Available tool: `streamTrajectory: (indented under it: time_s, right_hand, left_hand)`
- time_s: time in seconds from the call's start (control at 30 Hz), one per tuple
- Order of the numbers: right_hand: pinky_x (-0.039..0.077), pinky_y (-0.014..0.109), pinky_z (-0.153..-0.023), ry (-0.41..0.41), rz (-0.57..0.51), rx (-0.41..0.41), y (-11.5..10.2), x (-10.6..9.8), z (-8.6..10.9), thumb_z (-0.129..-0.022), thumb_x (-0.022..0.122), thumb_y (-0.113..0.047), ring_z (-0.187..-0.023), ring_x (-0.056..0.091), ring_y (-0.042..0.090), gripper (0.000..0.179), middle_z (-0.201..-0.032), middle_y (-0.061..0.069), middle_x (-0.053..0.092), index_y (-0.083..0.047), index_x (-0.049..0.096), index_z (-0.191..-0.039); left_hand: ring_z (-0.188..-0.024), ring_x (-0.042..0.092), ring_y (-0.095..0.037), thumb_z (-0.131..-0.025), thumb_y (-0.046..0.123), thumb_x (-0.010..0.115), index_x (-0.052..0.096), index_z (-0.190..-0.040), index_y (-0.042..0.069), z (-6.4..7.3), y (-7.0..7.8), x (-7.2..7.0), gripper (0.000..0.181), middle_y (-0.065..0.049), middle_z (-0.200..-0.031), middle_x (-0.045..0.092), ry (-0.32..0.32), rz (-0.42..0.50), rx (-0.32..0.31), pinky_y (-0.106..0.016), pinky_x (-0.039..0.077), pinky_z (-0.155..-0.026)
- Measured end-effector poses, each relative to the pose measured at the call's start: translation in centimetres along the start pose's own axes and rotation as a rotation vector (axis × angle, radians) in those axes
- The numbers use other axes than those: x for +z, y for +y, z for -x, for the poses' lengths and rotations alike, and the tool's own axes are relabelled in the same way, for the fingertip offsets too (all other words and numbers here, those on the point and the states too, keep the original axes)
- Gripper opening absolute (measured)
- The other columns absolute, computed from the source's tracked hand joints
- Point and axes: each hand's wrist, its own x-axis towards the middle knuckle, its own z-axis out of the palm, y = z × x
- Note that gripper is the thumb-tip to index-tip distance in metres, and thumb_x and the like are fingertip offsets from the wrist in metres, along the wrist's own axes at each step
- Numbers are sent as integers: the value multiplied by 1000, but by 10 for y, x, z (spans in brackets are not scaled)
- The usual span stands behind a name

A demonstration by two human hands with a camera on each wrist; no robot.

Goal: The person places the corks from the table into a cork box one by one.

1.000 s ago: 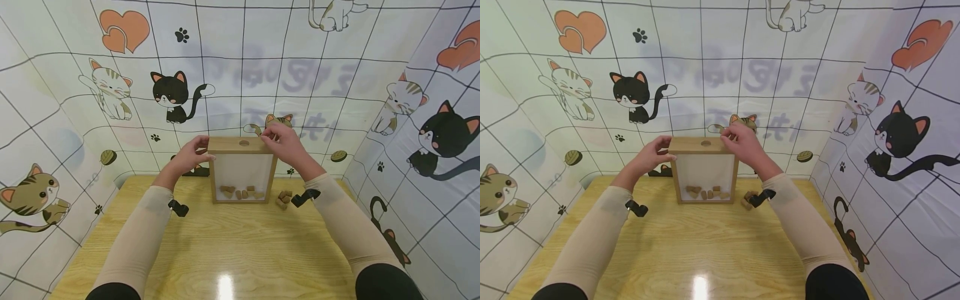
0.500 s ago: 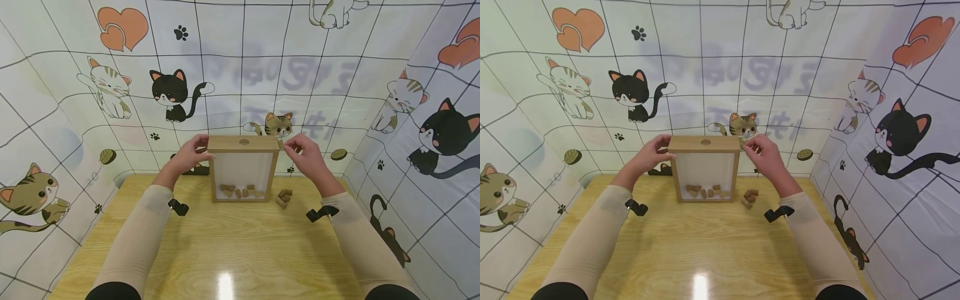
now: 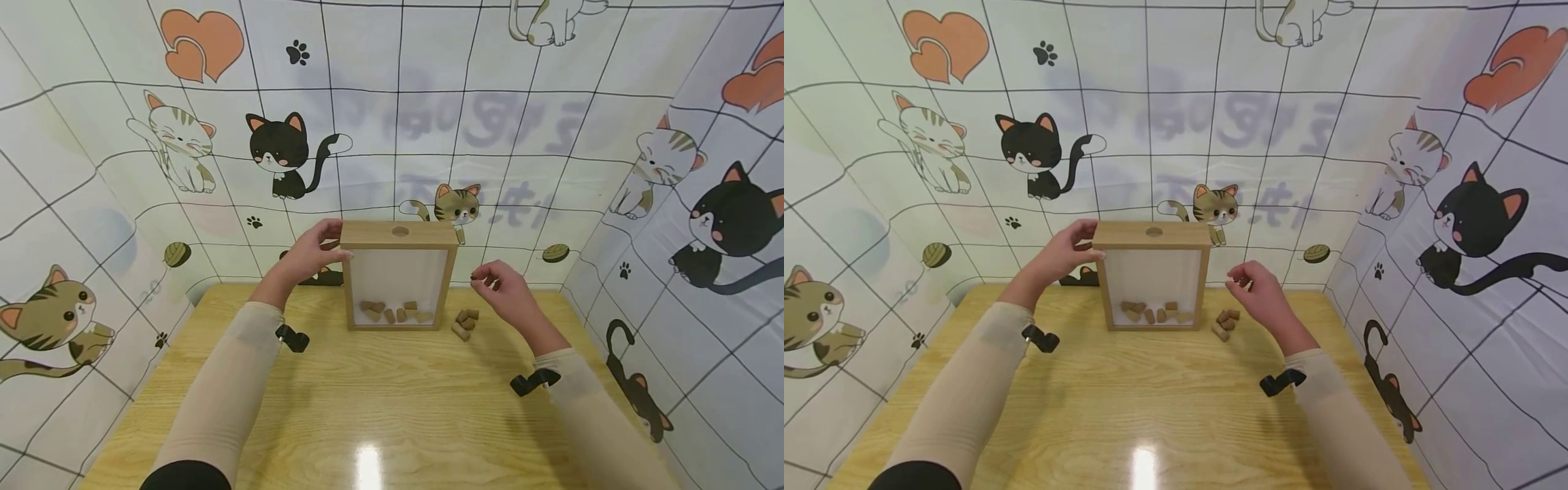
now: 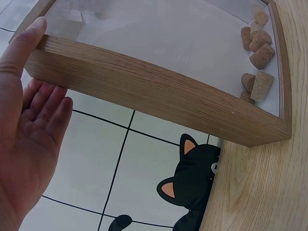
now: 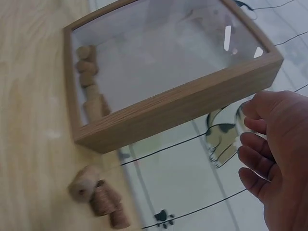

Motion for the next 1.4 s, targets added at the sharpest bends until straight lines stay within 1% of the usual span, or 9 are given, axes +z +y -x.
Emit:
streamTrajectory:
  time_s: [0.17,0.3,0.53,0.63,0.83,0.97,1.1,1.2,1.4]
  right_hand:
    - [55,41,-82,-61,9,40,20,14,18,-109,74,-15,-103,63,27,21,-116,10,66,-7,71,-128]
    - [56,43,-81,-85,23,54,34,25,30,-107,77,-12,-104,64,30,22,-116,12,66,-7,72,-128]
    - [56,45,-82,-129,46,54,52,42,44,-103,78,-3,-102,63,33,29,-117,19,65,2,69,-130]
    - [55,46,-84,-159,36,64,58,48,49,-101,80,-3,-104,61,36,31,-120,23,64,3,69,-130]
    - [54,45,-89,-209,-12,76,69,60,55,-101,80,-2,-110,63,37,36,-126,22,67,2,68,-135]
    - [55,44,-85,-219,-18,78,72,65,57,-100,79,0,-102,64,34,38,-120,22,66,2,67,-136]
    - [55,41,-81,-232,29,82,75,69,57,-99,80,-1,-95,61,27,42,-114,18,65,1,66,-138]
    - [56,41,-80,-241,78,68,77,71,56,-99,81,-4,-96,62,25,44,-114,16,66,0,66,-140]
    - [60,49,-88,-244,158,26,76,76,57,-100,80,-6,-104,68,28,43,-128,17,69,-1,66,-140]
  left_hand:
    - [-158,42,-39,-101,24,85,40,-167,8,-1,-1,0,82,-17,-161,49,1,-4,5,-53,38,-130]
    - [-157,42,-42,-101,24,85,40,-167,7,-1,-1,0,82,-19,-161,49,-4,0,16,-55,37,-131]
    - [-157,41,-44,-101,22,85,41,-166,7,-2,-4,0,80,-19,-160,49,-8,22,23,-56,36,-131]
    - [-157,43,-42,-101,21,86,42,-165,8,-2,-5,-1,79,-18,-159,51,-5,23,27,-54,37,-131]
    - [-157,42,-43,-101,22,85,41,-166,7,-3,-6,-1,80,-19,-159,50,-9,21,22,-54,36,-132]
    - [-158,41,-42,-102,22,85,39,-166,7,-4,-5,-1,81,-19,-160,49,-13,23,21,-55,35,-132]
    - [-158,41,-41,-102,22,85,39,-166,7,-3,-4,0,81,-19,-160,49,-13,20,20,-53,35,-132]
    - [-158,41,-42,-102,21,84,39,-166,6,-3,-4,1,80,-19,-160,49,-12,20,20,-53,35,-132]
    - [-157,42,-42,-102,21,84,40,-166,7,-2,-3,1,78,-19,-160,49,-5,5,21,-54,35,-132]
